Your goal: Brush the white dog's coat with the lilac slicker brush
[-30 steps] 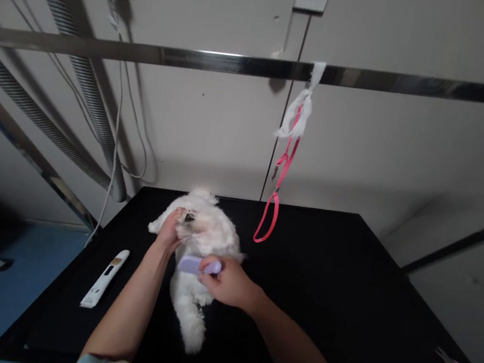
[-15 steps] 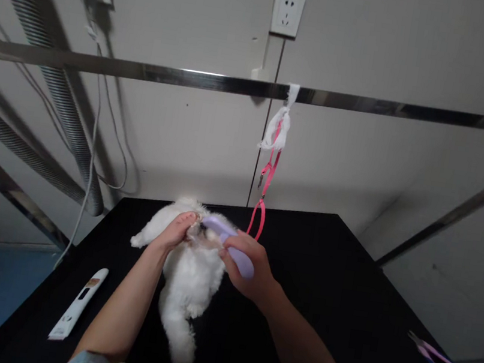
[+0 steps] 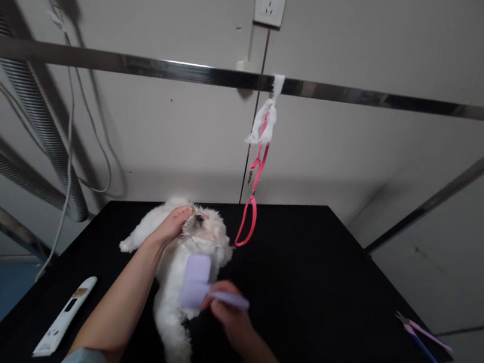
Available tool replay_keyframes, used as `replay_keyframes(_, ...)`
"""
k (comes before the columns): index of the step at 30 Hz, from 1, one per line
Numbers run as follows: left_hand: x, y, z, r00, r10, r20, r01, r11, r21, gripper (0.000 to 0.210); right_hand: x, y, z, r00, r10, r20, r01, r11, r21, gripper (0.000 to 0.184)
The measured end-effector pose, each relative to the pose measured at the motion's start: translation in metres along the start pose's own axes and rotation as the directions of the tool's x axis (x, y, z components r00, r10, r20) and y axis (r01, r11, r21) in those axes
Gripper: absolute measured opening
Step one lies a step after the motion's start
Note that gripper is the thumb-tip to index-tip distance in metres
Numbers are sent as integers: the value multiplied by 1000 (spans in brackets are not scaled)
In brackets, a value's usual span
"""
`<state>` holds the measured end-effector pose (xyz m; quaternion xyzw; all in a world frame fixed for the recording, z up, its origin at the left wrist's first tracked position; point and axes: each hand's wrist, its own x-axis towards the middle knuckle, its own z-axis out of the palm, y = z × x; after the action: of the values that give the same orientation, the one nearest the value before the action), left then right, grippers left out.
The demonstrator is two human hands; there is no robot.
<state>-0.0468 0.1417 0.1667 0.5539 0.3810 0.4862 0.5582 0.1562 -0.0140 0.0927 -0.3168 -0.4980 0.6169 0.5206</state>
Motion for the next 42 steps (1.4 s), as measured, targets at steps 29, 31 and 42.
replay_keyframes(29,-5,-2,14,1000,-14,15,14,1000,-21,38,16,28,45,942,334,-27,-270,805,528,48)
replay_keyframes(31,-6,0,16,1000,-3,2,3,1000,-13,37,17,30,43,944,326,-50,-252,810,530,48)
replay_keyframes(42,-20,18,25,995,-51,87,45,997,69,35,12,28,40,977,182,-107,-155,963,218,29)
